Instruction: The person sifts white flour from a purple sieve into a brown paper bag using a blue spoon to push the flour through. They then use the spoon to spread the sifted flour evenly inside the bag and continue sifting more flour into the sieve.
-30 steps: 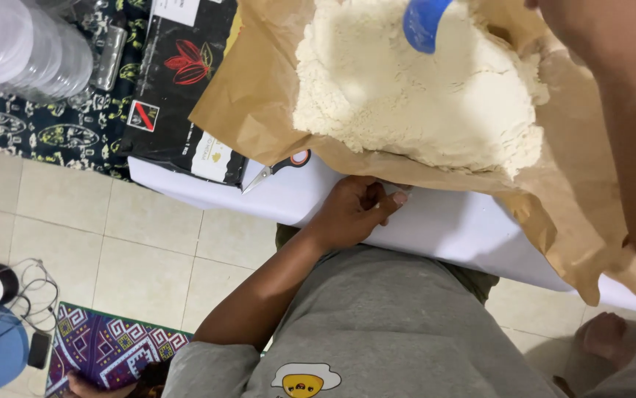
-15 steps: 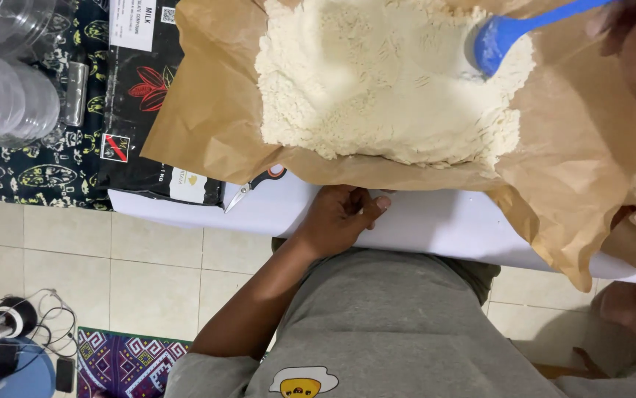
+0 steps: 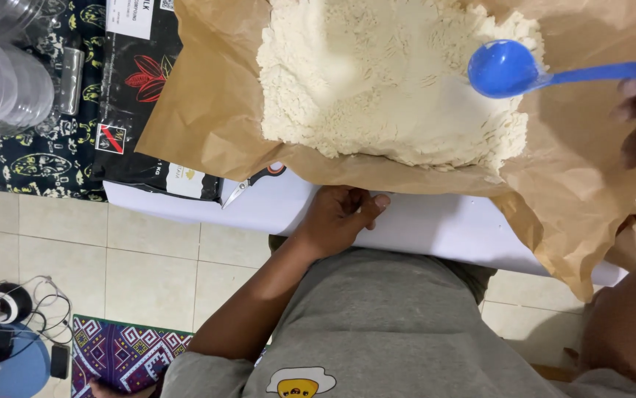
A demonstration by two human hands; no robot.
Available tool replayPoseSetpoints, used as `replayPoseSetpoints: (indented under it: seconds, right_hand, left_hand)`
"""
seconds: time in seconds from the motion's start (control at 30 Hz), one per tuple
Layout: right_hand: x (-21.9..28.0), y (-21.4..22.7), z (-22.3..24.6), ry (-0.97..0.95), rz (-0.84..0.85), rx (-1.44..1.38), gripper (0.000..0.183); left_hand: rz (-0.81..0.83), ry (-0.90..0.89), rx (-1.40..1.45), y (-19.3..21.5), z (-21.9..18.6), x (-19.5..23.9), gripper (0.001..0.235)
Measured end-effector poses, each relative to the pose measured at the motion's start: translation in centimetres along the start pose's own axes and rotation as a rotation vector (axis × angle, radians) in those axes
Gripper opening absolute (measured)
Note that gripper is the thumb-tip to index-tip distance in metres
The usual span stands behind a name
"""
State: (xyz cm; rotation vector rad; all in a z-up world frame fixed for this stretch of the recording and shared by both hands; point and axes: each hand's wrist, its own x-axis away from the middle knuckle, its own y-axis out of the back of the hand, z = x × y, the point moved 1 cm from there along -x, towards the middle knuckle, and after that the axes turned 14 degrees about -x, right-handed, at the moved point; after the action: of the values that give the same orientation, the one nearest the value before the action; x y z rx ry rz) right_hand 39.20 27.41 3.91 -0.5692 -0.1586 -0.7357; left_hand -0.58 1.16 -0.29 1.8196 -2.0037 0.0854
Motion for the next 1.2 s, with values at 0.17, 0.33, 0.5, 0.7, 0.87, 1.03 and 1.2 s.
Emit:
replayPoseSetpoints:
  seconds: [0.17,0.33,0.5,0.7,0.87,1.03,1.2]
  right_hand:
    - [2.5,-15.7,-4.3,0.448,-0.604,0.804,0.039]
    - [2.6,-21.1,-3.8,0.485,-0.596,0.879,0.044]
    - [1.6,-24.1,-3.0,0.457,-0.526,0.977,0.043]
    - [-0.4,-27.0,-3.2,0.619,-0.2,1.177,0.023]
    - [-1.3,-27.7,-4.2,0.708,-0.164,1.301,0.032]
    - [-1.5,-27.2,-4.1,0.741,-0.027,1.327,0.026]
    - [-1.4,-25.5,-2.1,0.78,0.028,1.244,0.02]
  left_hand:
    - [-0.048,-0.123,-0.094,-1.4,-0.5,0.1,0.026]
    - [-0.014,-0.078,-0.17,-2.0,-1.7,-0.3,0.029]
    - [-0.047,-0.064,-0.05,-2.7,-0.7,-0.8,0.02]
    - [-0.093,-0.235,0.095,-1.6,-0.5,-0.6,0.025]
    - [-0.082,-0.205,0.091,-1.4,-0.5,-0.5,0.028]
    - [-0.101,-0.205,0.091,-1.4,-0.2,-0.5,0.019]
    - [-0.112,-0.224,0.093,-1.4,0.0,-0.6,0.028]
